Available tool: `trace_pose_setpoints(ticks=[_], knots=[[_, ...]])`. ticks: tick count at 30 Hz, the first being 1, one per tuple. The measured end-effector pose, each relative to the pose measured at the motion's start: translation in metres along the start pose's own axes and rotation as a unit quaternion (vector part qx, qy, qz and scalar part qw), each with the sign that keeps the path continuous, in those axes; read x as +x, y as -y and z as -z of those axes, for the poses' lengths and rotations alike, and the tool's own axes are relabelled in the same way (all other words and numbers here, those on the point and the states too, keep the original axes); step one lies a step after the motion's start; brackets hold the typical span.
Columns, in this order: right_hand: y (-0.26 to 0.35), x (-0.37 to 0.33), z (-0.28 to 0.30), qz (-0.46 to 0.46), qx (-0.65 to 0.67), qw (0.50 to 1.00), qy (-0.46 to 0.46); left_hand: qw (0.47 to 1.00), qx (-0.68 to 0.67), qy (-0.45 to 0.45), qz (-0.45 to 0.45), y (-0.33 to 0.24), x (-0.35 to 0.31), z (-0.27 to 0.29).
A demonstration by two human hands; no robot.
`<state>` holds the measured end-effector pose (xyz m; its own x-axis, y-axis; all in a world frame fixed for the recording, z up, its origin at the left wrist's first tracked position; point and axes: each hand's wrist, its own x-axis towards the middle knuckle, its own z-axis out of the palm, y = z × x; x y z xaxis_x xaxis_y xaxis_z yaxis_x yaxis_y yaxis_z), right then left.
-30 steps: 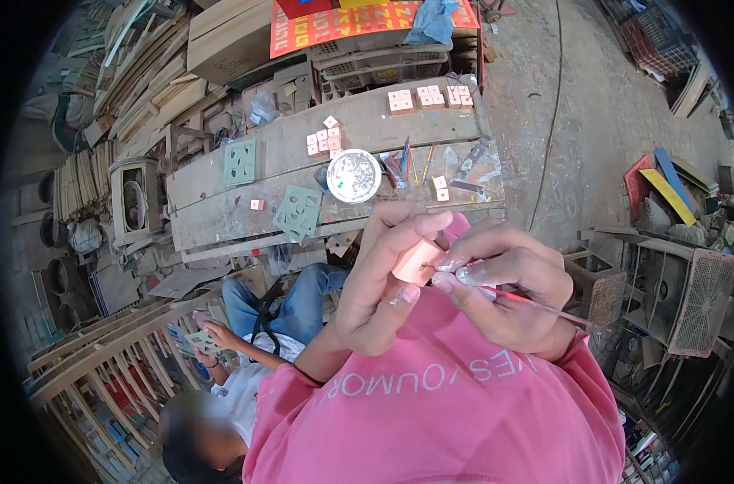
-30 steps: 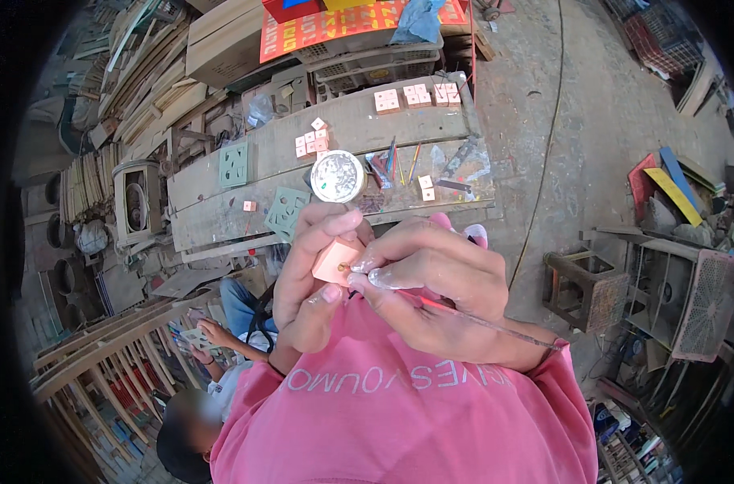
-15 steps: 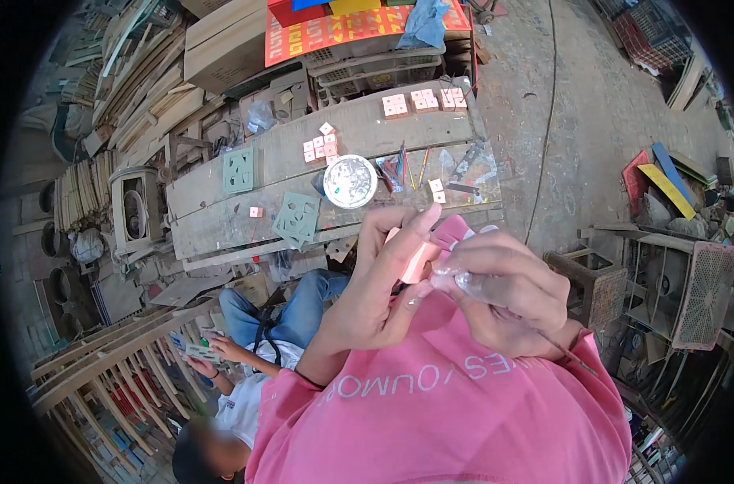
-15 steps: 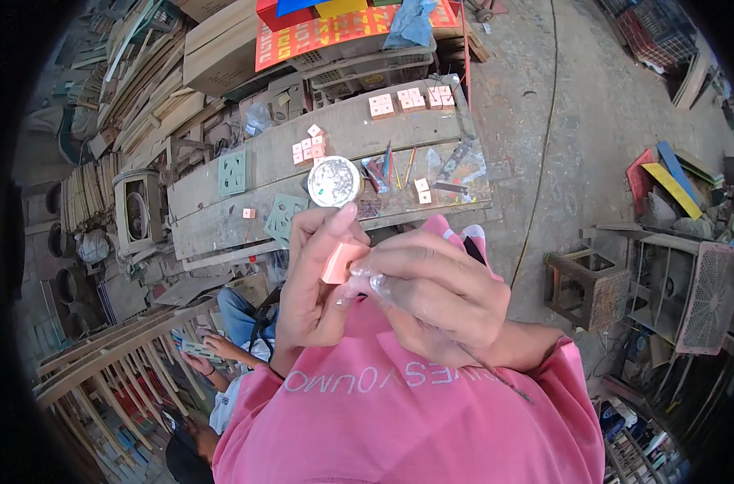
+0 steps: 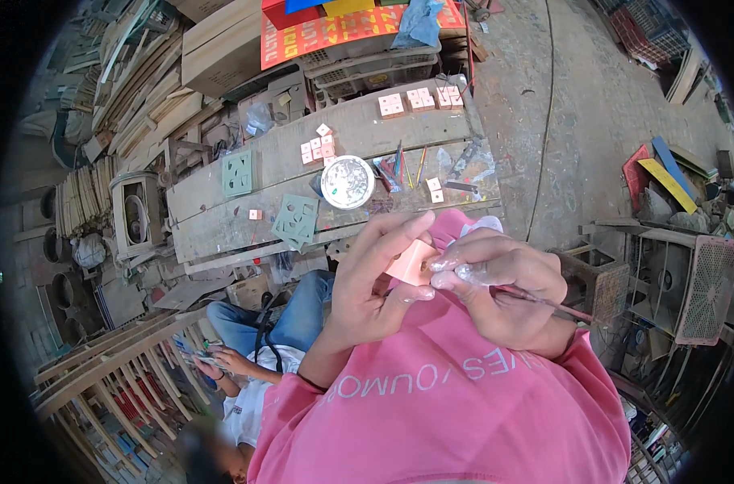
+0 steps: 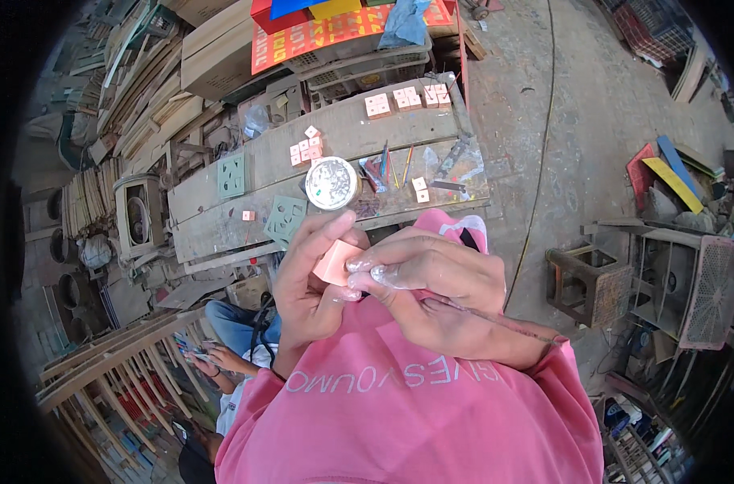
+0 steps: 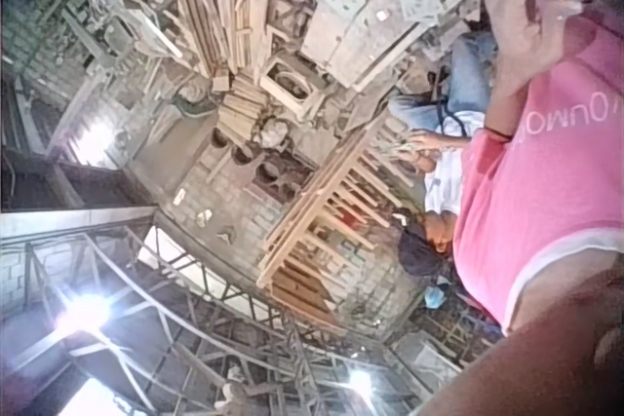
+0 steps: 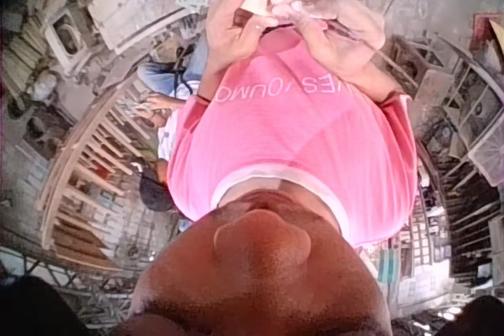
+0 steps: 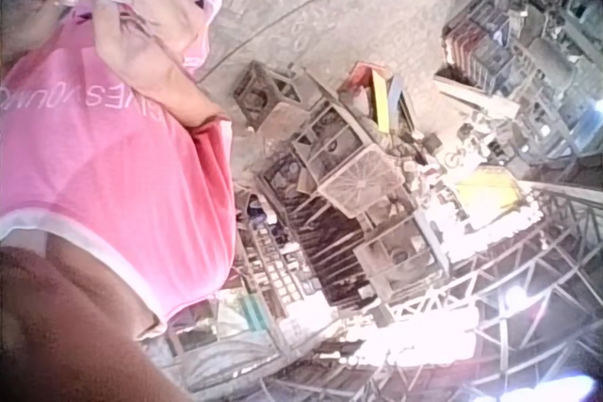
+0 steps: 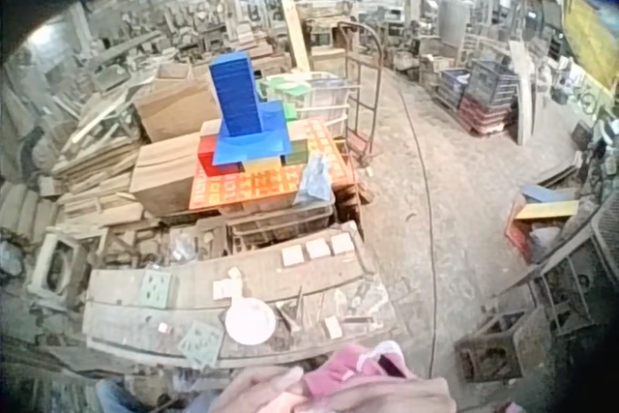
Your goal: The person paints a small pink wooden cube with gold paint using a fine brush, carefully applying the color to the surface. After painting, the person uses a sanding block to smooth the edges of the cube.
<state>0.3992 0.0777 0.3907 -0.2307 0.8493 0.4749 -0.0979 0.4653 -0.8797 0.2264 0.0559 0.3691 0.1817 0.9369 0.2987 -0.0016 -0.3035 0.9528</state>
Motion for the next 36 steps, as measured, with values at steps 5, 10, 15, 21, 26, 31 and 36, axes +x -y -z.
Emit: trace_pose_setpoints(ticks=[5, 10, 15, 21, 26, 31, 36], knots=[[0.003, 0.001, 0.003, -0.043, 0.024, 0.998, 0.025, 0.999, -0.034, -0.007, 0.006, 0.0, -0.002, 0.002], [0.008, 0.005, -0.003, 0.002, -0.033, 0.999, 0.005, 0.999, -0.031, -0.016, -0.007, 0.004, -0.005, 0.004], [-0.002, 0.003, -0.003, -0.022, 0.038, 0.999, 0.014, 0.995, -0.1, -0.023, 0.017, 0.003, -0.006, 0.008], [-0.001, 0.008, -0.008, -0.001, 0.01, 1.0, -0.004, 0.993, -0.114, -0.039, 0.014, 0.007, -0.006, 0.004], [-0.006, 0.01, -0.005, 0.003, 0.031, 0.999, 0.009, 0.985, -0.17, -0.027, -0.001, 0.009, -0.003, 0.006], [-0.008, 0.013, -0.003, 0.01, 0.019, 1.0, -0.011, 0.973, -0.217, -0.055, 0.059, 0.003, 0.002, 0.0], [-0.006, 0.011, 0.008, -0.028, 0.085, 0.993, -0.082, 0.957, -0.279, -0.033, 0.066, 0.008, 0.005, 0.0]])
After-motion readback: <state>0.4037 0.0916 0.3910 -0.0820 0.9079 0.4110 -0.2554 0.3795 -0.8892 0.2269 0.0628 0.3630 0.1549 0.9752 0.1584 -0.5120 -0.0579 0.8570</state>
